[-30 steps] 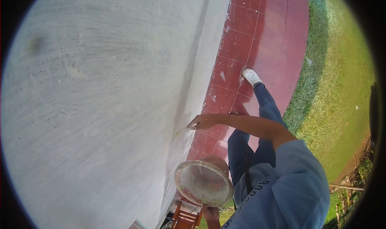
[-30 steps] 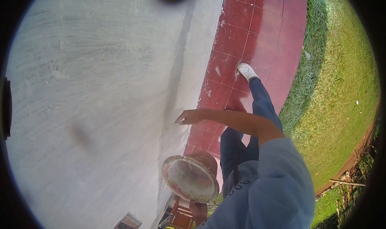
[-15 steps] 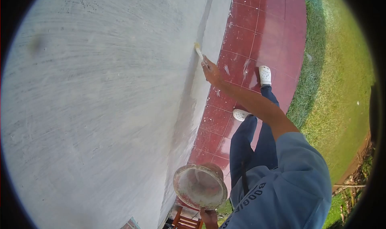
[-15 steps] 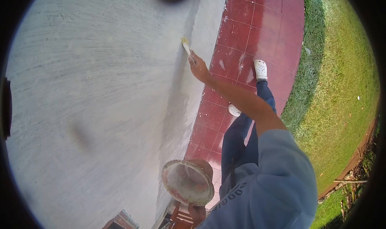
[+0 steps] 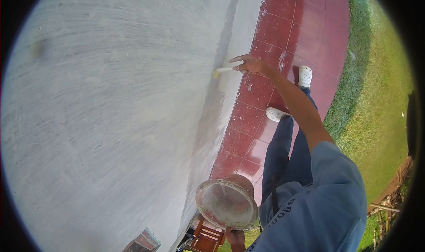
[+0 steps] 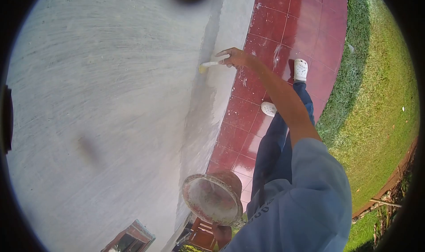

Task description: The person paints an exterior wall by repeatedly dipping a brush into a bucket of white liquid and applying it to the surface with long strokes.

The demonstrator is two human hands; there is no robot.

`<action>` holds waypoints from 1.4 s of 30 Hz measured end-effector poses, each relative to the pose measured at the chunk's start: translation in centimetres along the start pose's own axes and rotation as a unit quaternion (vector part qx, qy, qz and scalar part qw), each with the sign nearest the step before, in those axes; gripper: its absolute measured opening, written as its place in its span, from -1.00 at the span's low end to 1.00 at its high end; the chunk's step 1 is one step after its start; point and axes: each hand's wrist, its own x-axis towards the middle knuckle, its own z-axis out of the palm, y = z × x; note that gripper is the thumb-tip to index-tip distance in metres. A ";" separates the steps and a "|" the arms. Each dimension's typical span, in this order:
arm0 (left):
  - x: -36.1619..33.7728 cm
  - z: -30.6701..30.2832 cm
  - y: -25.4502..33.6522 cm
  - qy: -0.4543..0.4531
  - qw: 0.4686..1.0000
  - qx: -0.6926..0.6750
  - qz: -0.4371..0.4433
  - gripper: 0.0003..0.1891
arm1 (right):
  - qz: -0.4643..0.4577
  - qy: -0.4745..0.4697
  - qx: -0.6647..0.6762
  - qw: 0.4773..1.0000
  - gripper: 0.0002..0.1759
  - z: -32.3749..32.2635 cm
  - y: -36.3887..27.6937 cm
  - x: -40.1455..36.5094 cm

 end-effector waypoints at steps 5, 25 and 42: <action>0.7 -1.2 -0.2 -0.022 1.000 -0.014 -0.002 -0.27 | -0.115 0.319 0.263 0.903 -0.52 -5.8 1.5 3.0; -1.2 1.8 0.4 -0.047 0.999 -0.020 0.015 -0.24 | -0.039 0.011 -0.107 0.993 -0.39 -2.0 0.0 2.6; -4.9 6.0 1.6 -0.102 0.990 0.063 0.076 -0.31 | -0.124 -0.426 -0.230 0.866 -0.43 28.3 16.8 -12.0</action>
